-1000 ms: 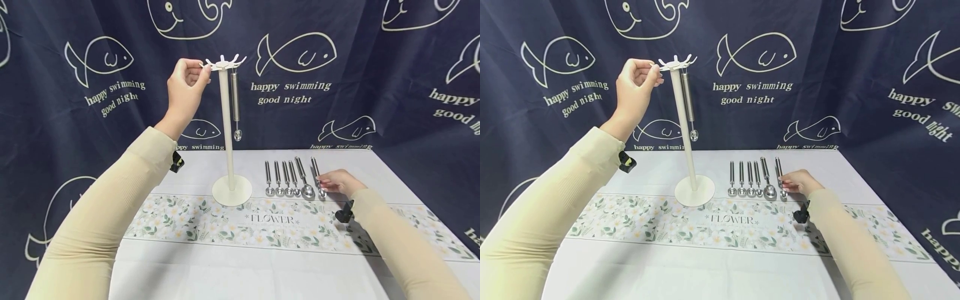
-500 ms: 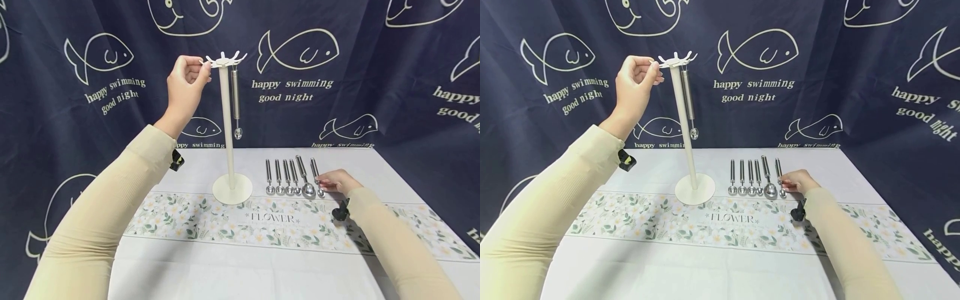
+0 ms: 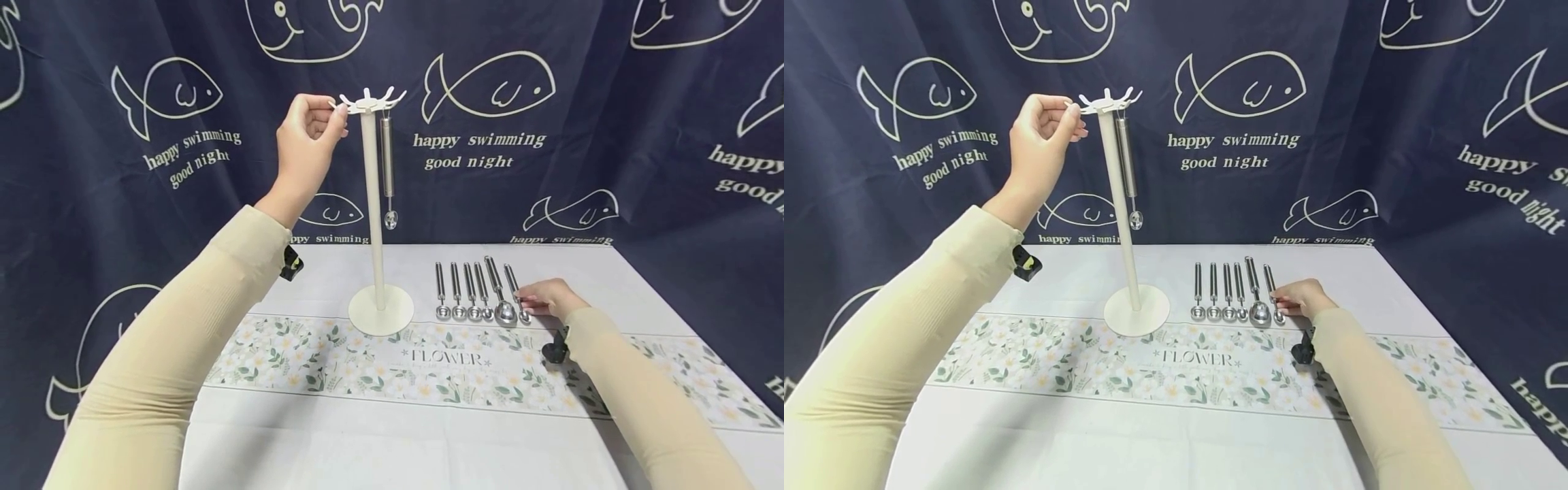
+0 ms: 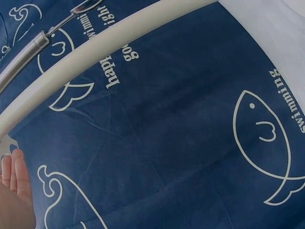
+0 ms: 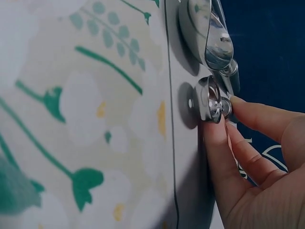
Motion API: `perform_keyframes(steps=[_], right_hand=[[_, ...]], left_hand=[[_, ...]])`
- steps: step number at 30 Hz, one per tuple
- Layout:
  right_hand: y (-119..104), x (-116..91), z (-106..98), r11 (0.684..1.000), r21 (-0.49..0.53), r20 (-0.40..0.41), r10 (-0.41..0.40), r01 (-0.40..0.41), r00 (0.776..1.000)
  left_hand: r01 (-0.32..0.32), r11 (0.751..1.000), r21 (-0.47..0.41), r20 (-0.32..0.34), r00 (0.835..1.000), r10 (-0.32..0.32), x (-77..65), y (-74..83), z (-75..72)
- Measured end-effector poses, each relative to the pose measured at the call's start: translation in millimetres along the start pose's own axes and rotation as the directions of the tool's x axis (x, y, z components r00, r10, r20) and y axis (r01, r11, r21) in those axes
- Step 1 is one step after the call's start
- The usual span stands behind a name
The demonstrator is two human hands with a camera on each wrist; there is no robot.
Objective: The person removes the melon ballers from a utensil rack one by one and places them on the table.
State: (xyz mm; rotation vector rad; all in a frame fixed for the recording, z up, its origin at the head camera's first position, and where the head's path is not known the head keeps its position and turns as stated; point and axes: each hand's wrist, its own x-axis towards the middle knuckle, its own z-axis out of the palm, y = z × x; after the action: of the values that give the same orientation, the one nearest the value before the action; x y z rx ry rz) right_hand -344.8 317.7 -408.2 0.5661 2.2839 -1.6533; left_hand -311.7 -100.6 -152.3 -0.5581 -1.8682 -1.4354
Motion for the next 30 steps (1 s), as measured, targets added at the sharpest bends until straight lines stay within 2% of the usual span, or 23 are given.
perform_keyframes(steps=[8,19,24,30], right_hand=[[-1,0,2,1.0,-0.012,0.016,-0.008,0.009,1.0],[-1,-2,-2,1.0,0.007,-0.014,-0.001,0.002,1.0],[0,-4,-3,0.999,0.052,0.027,-0.004,0.003,1.0],[1,-8,-6,0.996,0.091,0.065,-0.026,0.02,0.998]], left_hand=[[0.008,1.0,0.004,-0.006,1.0,-0.008,1.2,-2.6,0.0],[0.012,1.0,-0.003,0.001,1.0,-0.012,1.2,-3.1,2.6],[0.013,1.0,0.0,0.002,1.0,-0.013,0.6,-1.5,2.8],[0.018,1.0,-0.009,-0.001,1.0,-0.018,-4.6,8.8,3.1]])
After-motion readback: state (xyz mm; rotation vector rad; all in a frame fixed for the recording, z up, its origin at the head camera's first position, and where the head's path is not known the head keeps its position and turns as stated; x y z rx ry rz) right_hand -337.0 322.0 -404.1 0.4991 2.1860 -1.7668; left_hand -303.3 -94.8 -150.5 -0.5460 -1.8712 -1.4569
